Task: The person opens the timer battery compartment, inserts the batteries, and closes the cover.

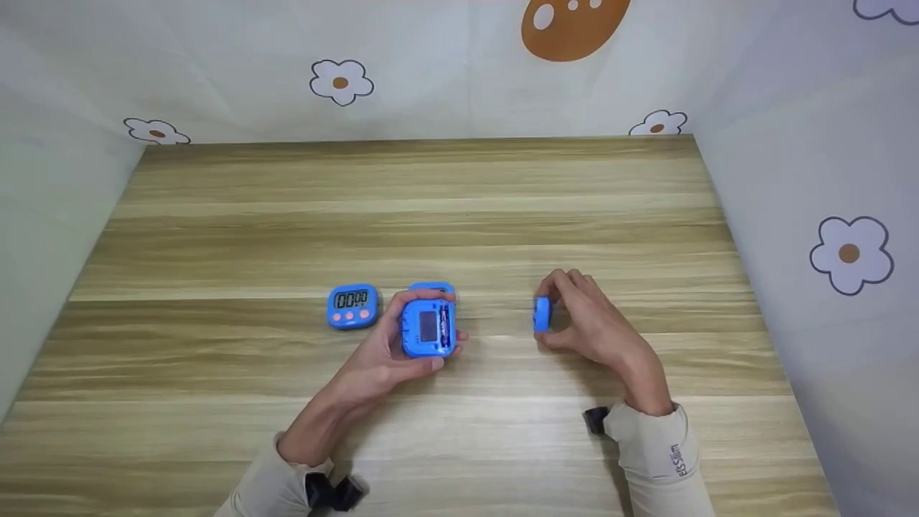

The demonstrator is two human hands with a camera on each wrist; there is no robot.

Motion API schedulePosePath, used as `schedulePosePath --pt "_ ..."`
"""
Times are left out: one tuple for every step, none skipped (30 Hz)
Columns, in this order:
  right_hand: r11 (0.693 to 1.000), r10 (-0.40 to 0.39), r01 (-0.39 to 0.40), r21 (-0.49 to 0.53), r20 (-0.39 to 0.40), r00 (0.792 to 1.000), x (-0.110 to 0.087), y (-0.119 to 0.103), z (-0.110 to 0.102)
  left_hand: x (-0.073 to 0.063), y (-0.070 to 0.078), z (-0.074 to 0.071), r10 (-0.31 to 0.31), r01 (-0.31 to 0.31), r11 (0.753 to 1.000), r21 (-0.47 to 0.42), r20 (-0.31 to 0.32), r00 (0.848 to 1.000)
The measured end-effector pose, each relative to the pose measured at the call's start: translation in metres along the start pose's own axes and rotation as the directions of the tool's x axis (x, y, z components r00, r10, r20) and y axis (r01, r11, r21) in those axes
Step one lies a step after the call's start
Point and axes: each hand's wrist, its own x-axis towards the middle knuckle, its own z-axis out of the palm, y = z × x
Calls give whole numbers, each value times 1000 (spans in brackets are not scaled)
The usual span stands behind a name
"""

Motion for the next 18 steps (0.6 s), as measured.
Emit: schedulePosePath --pt "999 -1 1 50 3 1000 0 -4 1 0 -1 0 3 -3 1000 7 -8 1000" --pt "994 -7 7 113 -2 1000 1 -8 3 0 -1 0 5 -5 1000 14 -19 1000" --pt "981 -13 16 195 -15 1000 2 -14 5 0 -2 0 8 -7 1000 28 -33 999" --pt "957 -19 25 289 -26 999 2 -21 8 1 -2 0 9 -7 999 41 -47 999" --pt "921 -23 36 388 -40 999 3 -28 12 1 -3 0 10 -7 999 51 -61 998" --pt "872 -29 53 486 -57 998 3 -36 17 1 -4 0 15 -10 998 65 -73 997" --pt "821 -32 65 567 -69 997 3 -44 21 2 -5 1 21 -14 997 80 -81 997" --pt "772 -33 76 632 -80 996 4 -51 26 2 -5 1 24 -16 995 96 -87 996" --pt "730 -29 79 679 -85 996 4 -58 30 2 -6 2 26 -16 994 111 -92 995" --pt "707 -26 76 704 -82 996 5 -64 34 2 -6 3 24 -12 992 128 -99 995" --pt "699 -20 71 711 -80 997 5 -69 38 2 -6 4 22 -8 990 138 -102 995" --pt "710 -18 70 701 -81 997 6 -73 41 2 -5 5 15 0 990 140 -103 995" --pt "734 -5 62 676 -86 996 7 -76 44 2 -5 6 7 6 992 127 -103 995" --pt "762 2 62 645 -98 995 7 -79 46 2 -5 7 -1 12 994 109 -103 995" --pt "788 4 65 612 -111 994 8 -81 48 2 -5 8 -10 19 996 88 -106 994" --pt "815 2 73 574 -129 992 8 -83 49 2 -5 9 -18 26 997 70 -111 994" --pt "839 0 82 537 -151 989 8 -85 50 2 -5 9 -25 30 998 47 -115 993" --pt "862 -3 91 499 -175 985 9 -87 51 2 -5 9 -34 38 999 27 -123 992"
